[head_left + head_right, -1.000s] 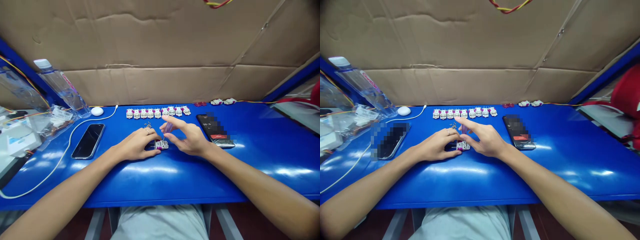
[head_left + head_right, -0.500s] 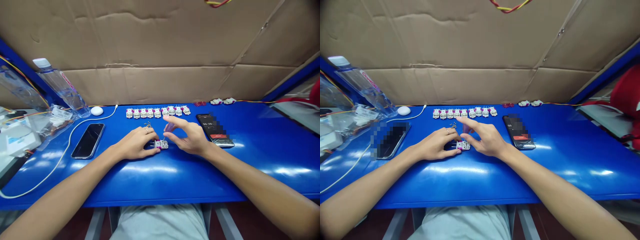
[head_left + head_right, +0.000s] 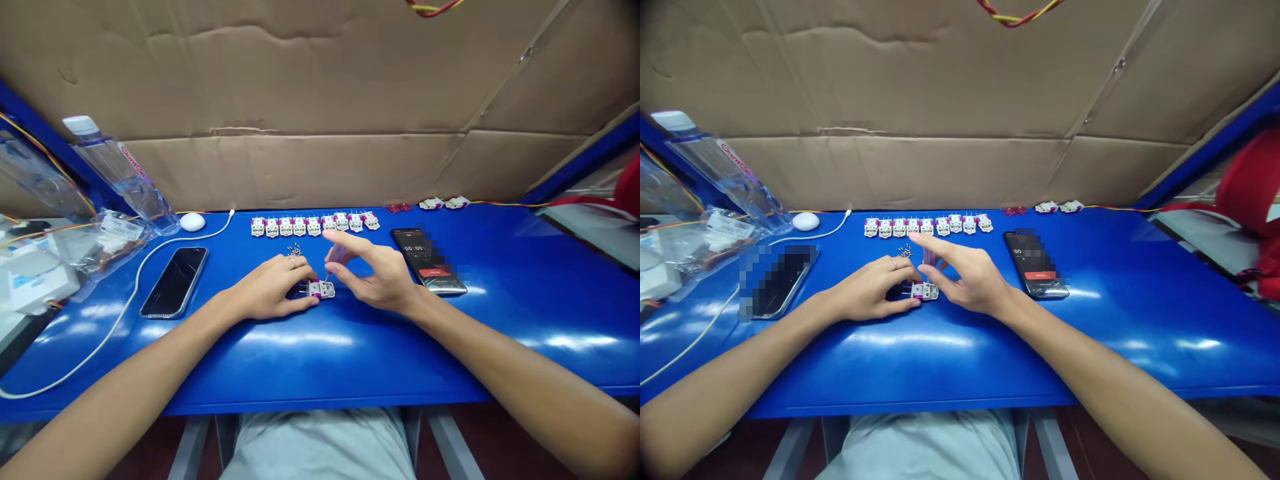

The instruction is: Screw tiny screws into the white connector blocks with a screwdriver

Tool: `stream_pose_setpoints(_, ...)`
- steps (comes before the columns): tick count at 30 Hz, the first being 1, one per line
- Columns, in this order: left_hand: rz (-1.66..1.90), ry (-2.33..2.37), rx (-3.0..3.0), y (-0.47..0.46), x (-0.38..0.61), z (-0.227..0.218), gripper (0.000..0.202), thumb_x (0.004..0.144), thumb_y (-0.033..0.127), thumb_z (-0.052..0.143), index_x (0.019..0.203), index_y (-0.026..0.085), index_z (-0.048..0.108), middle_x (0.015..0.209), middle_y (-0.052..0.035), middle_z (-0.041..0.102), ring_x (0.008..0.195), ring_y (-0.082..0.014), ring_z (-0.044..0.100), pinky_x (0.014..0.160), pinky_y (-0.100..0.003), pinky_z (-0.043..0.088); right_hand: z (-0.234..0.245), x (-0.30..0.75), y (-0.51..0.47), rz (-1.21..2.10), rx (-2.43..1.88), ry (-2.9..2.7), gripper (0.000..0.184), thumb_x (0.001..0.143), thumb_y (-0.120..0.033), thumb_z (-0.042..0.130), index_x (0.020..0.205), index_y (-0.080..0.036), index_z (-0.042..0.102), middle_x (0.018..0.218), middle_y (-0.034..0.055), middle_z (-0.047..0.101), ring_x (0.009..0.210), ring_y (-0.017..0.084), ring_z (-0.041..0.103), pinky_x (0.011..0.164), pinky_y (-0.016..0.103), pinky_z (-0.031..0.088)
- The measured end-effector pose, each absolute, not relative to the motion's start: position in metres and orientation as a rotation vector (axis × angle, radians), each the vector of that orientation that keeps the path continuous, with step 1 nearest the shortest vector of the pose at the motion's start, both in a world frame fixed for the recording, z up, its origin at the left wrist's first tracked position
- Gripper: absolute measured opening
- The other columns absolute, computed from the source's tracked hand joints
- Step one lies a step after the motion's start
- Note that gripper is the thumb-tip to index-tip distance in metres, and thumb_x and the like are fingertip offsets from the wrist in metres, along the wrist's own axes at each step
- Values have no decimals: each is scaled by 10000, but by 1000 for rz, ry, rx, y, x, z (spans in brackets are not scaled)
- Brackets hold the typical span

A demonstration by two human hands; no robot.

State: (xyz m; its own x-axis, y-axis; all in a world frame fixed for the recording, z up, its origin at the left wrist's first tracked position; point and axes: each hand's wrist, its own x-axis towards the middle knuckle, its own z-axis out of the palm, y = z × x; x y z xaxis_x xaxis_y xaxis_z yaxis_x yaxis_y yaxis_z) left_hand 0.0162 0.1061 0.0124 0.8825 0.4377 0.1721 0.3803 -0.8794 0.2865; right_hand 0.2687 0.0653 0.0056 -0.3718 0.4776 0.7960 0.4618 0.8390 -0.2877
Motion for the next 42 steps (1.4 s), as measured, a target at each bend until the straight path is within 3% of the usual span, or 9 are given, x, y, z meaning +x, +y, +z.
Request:
stream_pose_setpoints(3, 327, 626, 2808, 106, 16, 12, 361, 1082, 521, 613, 1165, 179, 696, 1056, -85, 720, 902, -246, 657, 838, -371, 492, 7, 267, 64, 25, -684, -2013, 605, 1064, -221, 680, 1636, -328, 517, 1195, 27, 848, 855, 178, 824, 811, 303, 714)
stream_pose_setpoints(7, 348, 596, 2795, 107, 16, 12, 333, 1078, 498, 633, 1141, 176, 693, 1070, -85, 724, 928, -252, 666, 854, -372, 492, 8, 265, 63, 77, -682, -2030, 581, 1084, -181, 599, 1645, -295, 498, 1347, 63, 811, 977, 182, 837, 858, 304, 717)
stream_pose_setpoints(13, 338, 630, 2828, 106, 16, 12, 363, 1084, 514, 624, 1184, 173, 701, 1061, -92, 719, 918, -254, 662, 843, -372, 493, 8, 265, 63, 38, -740, -1935, 466, 1024, -231, 764, 1475, -273, 656, 1212, 46, 856, 796, 163, 819, 765, 287, 713)
stream_pose_setpoints(19, 313, 634, 2794, 107, 17, 14, 338, 1073, 507, 628, 1149, 184, 693, 1063, -86, 729, 891, -242, 660, 823, -367, 492, 8, 268, 62, 165, -729, -1986, 473, 1066, -201, 661, 1529, -286, 617, 1244, 43, 849, 946, 194, 863, 864, 308, 724)
stream_pose_setpoints(27, 293, 683, 2792, 105, 18, 16, 324, 1061, 501, 665, 1124, 185, 700, 1049, -80, 736, 890, -242, 671, 821, -355, 487, 11, 264, 56, -11, -830, -1904, 323, 1019, -240, 753, 1338, -282, 725, 851, -29, 851, 656, 173, 822, 629, 254, 681)
stream_pose_setpoints(35, 303, 703, 2824, 102, 16, 19, 338, 1058, 521, 674, 1105, 189, 713, 1057, -79, 769, 920, -253, 706, 829, -353, 489, 8, 257, 58, -131, -817, -1915, 191, 1045, -292, 733, 1234, -261, 735, 973, 4, 871, 699, 158, 819, 661, 253, 663)
stream_pose_setpoints(39, 237, 753, 2819, 101, 14, 27, 316, 1041, 512, 699, 1068, 197, 706, 864, -29, 758, 761, -221, 687, 717, -319, 430, 6, 261, 61, 106, -808, -1809, 205, 1063, -309, 709, 1261, -260, 688, 931, 0, 835, 716, 151, 798, 652, 259, 673)
stream_pose_setpoints(42, 177, 763, 2828, 101, 12, 33, 316, 1030, 516, 706, 1041, 200, 702, 806, -21, 751, 709, -213, 679, 661, -306, 392, 5, 264, 63, 348, -824, -1698, 218, 1051, -305, 740, 1257, -260, 681, 1077, 27, 832, 851, 167, 828, 736, 290, 713)
